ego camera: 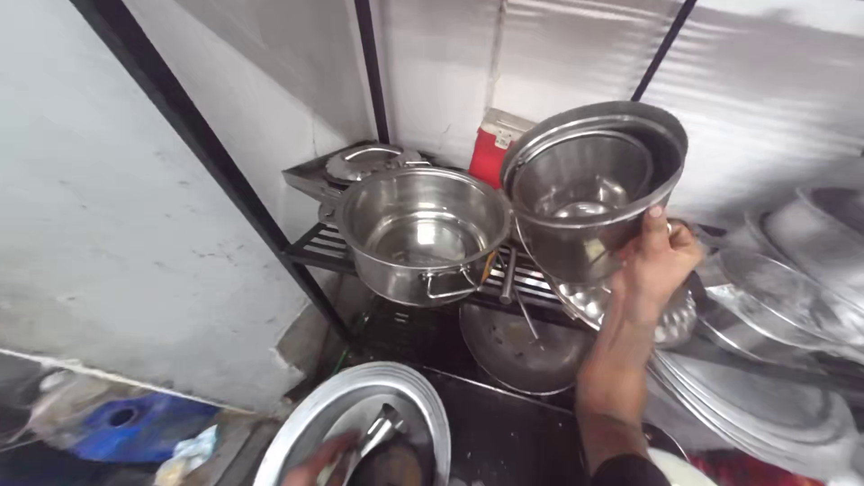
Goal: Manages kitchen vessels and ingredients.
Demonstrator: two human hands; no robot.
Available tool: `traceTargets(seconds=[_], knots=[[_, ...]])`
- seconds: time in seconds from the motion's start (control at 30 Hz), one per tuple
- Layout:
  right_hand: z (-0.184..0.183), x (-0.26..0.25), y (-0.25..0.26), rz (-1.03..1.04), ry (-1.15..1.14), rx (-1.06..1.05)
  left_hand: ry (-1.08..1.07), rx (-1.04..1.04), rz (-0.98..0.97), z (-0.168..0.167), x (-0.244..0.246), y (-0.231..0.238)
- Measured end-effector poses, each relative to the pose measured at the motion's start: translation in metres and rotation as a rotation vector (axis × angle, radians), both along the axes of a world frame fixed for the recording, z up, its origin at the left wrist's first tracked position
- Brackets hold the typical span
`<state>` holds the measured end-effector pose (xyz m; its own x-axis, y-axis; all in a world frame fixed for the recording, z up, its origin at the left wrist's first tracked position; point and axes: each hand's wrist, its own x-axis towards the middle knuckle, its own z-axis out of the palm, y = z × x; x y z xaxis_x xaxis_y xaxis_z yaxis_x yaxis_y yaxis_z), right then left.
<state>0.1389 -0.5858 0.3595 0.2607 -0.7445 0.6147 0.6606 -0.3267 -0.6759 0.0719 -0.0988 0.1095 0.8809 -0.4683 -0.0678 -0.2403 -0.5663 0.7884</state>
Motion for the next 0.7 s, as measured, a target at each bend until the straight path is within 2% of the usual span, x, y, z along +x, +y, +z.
traceTargets(seconds=[0.1, 0.17, 0.2, 0.23, 0.3, 0.37, 0.53, 0.7], knots=[[-0.026, -0.07, 0.049, 0.029, 0.041, -0.007, -0.606, -0.259, -0.112, 0.068, 0.025, -0.075], [-0.047, -0.114, 0.082, 0.065, 0.087, -0.004, -0.824, -0.424, -0.18, 0.108, 0.023, -0.122], [-0.059, -0.135, 0.097, 0.098, 0.113, 0.005, -0.898, -0.428, -0.204, 0.122, 0.013, -0.138], [-0.072, -0.154, 0.111, 0.136, 0.145, 0.018, -0.963, -0.41, -0.21, 0.128, -0.001, -0.147], [-0.099, -0.187, 0.134, 0.223, 0.213, 0.073, -1.095, -0.371, -0.171, 0.12, -0.032, -0.148], [-0.125, -0.215, 0.154, 0.295, 0.311, 0.121, -1.086, -0.335, -0.19, 0.099, -0.062, -0.129], [-0.183, -0.251, 0.205, 0.362, 0.579, 0.259, -0.809, -0.195, -0.384, 0.054, -0.106, -0.072], [-0.214, -0.265, 0.239, 0.398, 0.731, 0.356, -0.711, -0.138, -0.3, 0.02, -0.131, -0.046]])
